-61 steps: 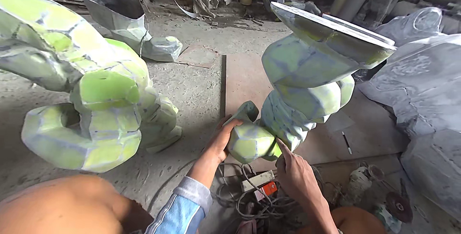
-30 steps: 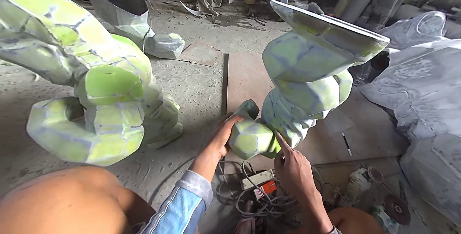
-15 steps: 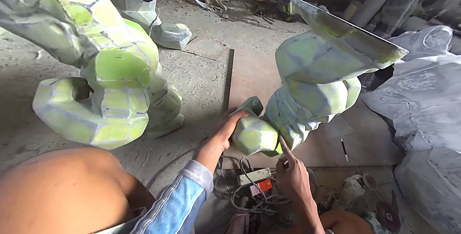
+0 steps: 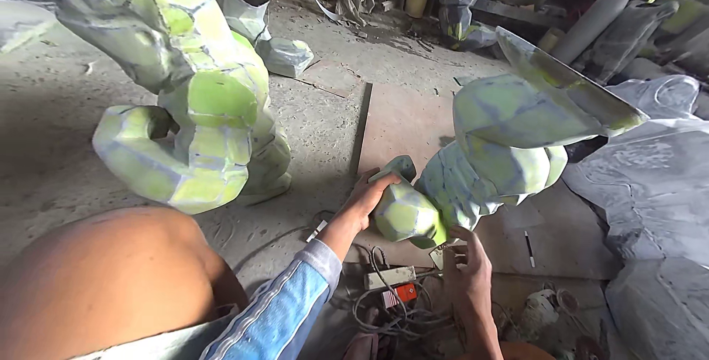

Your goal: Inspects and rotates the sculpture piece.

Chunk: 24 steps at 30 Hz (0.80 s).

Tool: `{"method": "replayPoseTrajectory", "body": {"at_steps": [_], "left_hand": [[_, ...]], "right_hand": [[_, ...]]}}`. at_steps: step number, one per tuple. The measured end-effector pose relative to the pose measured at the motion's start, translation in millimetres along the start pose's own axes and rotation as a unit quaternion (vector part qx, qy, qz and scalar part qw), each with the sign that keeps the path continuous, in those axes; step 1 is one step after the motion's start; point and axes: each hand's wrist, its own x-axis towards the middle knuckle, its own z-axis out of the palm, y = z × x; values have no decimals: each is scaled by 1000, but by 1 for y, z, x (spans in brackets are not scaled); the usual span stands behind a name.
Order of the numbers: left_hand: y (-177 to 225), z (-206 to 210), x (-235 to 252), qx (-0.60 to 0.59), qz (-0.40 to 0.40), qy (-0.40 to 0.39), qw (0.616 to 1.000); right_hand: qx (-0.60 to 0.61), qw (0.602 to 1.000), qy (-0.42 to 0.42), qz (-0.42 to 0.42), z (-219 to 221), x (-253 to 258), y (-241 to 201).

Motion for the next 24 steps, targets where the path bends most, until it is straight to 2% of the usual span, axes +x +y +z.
{"method": "replayPoseTrajectory", "body": {"at_steps": [2, 4, 7, 9, 11, 13, 17, 21, 24], "left_hand": [[0, 0, 0, 5, 1, -2, 1000], [-2, 0, 0, 8, 0, -4, 1000], [-3, 1, 2, 11, 2, -6, 1000], [-6, 2, 3, 19, 8, -10, 1000], [-9, 6, 7, 17, 9, -8, 1000], [-9, 10, 6, 21, 2, 0, 1000], [-8, 16, 3, 50, -35, 3, 998], [-14, 18, -6, 67, -46, -35, 996], [-23, 19, -11, 18, -37, -67, 997]], "right_hand": [[98, 994, 37, 40, -11, 7, 0], [207, 971, 98, 77, -24, 18, 1], [327, 910, 243, 75, -40, 47, 3], [371, 863, 336, 67, -53, 71, 4], [397, 825, 395, 78, -69, 92, 1], [420, 805, 413, 71, -79, 107, 1], [426, 806, 410, -9, -87, 119, -1], [405, 798, 445, 23, -91, 111, 0], [425, 793, 434, 39, -97, 98, 10]]}}
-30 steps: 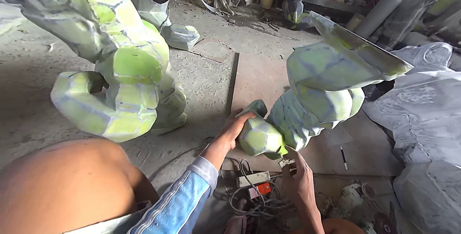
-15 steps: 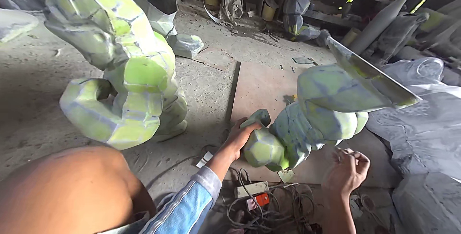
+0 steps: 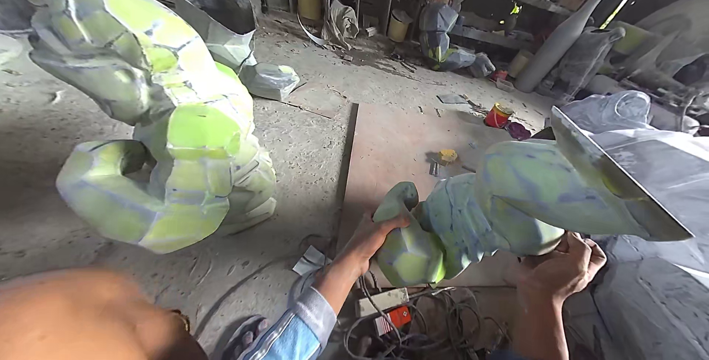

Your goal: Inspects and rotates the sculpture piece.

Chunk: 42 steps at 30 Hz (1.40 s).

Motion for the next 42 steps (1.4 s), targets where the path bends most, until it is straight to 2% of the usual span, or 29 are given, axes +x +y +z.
{"method": "replayPoseTrajectory", "body": {"at_steps": [5, 8, 14, 18, 23, 27, 30, 34, 38, 42], "left_hand": [[-8, -9, -2, -149, -45, -122, 980], [-14, -14, 4, -213, -28, -156, 964], [-20, -17, 1, -228, 0, -199, 953], [0, -15, -6, -161, 42, -161, 973], [68, -9, -17, -2, 115, -108, 988], [109, -8, -21, 85, 150, -36, 984], [130, -6, -22, 140, 176, 16, 974], [143, 9, -19, 209, 200, 85, 954], [136, 15, -14, 306, 201, 136, 920], [124, 14, -6, 348, 215, 160, 899]], "right_hand": [[58, 995, -80, 16, -27, -2, -5], [73, 991, -109, 11, -34, -6, -9], [70, 987, -145, 3, -45, -9, -12], [136, 984, -115, 11, -52, -21, -4], [204, 974, -88, 34, -47, -37, 26], [269, 955, -46, 119, -40, -61, 65], [343, 916, 8, 207, -36, -87, 104], [320, 893, 89, 304, -24, -124, 150], [295, 866, 141, 377, -14, -156, 189], [296, 832, 172, 436, -8, -178, 218]]}}
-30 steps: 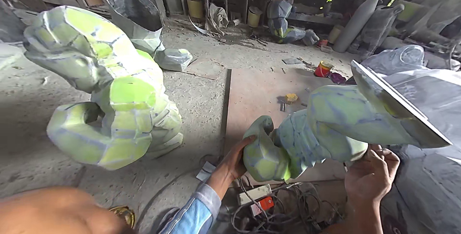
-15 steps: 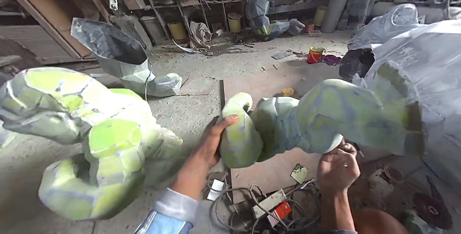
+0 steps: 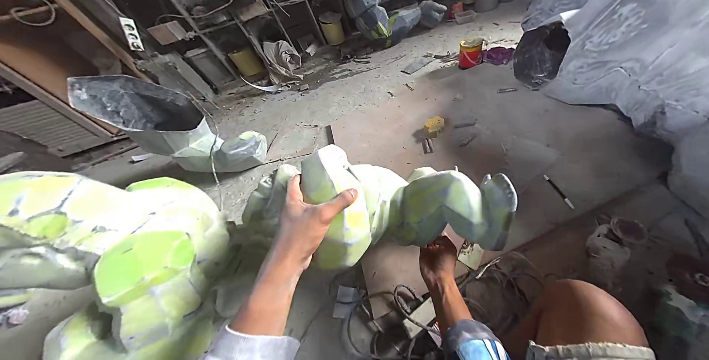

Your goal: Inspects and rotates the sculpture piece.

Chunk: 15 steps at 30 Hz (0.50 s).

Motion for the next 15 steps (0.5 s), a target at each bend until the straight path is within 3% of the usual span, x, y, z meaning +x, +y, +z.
{"method": "replayPoseTrajectory", "body": {"at_steps": [7, 15], "left_hand": [[-22, 10, 5, 65, 16, 16, 998], [-15, 10, 18, 95, 17, 13, 995]], "right_hand": [[21, 999, 22, 45, -24, 12, 31], [36, 997, 29, 55, -19, 17, 42]]}}
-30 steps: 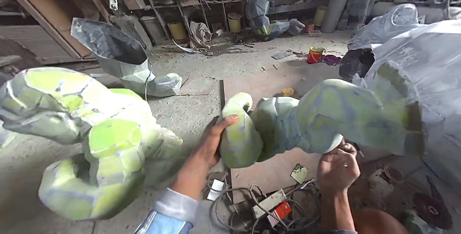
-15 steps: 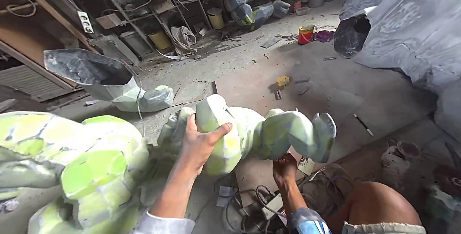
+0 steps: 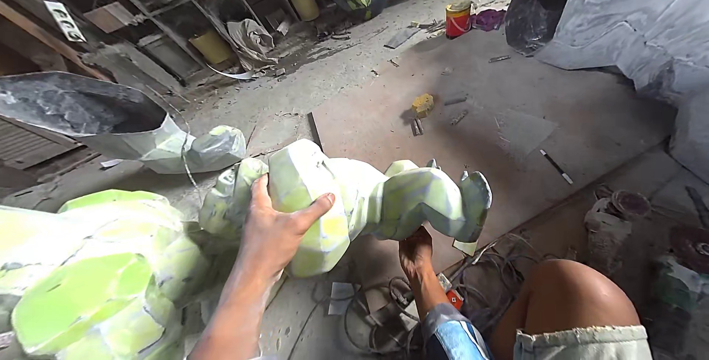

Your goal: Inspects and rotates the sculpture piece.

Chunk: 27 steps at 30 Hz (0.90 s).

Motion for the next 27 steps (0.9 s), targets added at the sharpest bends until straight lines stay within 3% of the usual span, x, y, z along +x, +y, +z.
{"method": "replayPoseTrajectory", "body": {"at_steps": [16, 21, 27], "left_hand": [[23, 9, 18, 4, -10, -18, 1000], [34, 2, 8, 88, 67, -17, 994], [31, -21, -3, 163, 170, -13, 972]], "right_hand": [[-1, 1000, 20, -1, 1, 2, -9], [23, 1000, -14, 16, 9, -5, -1], [18, 999, 17, 37, 21, -15, 27]]}}
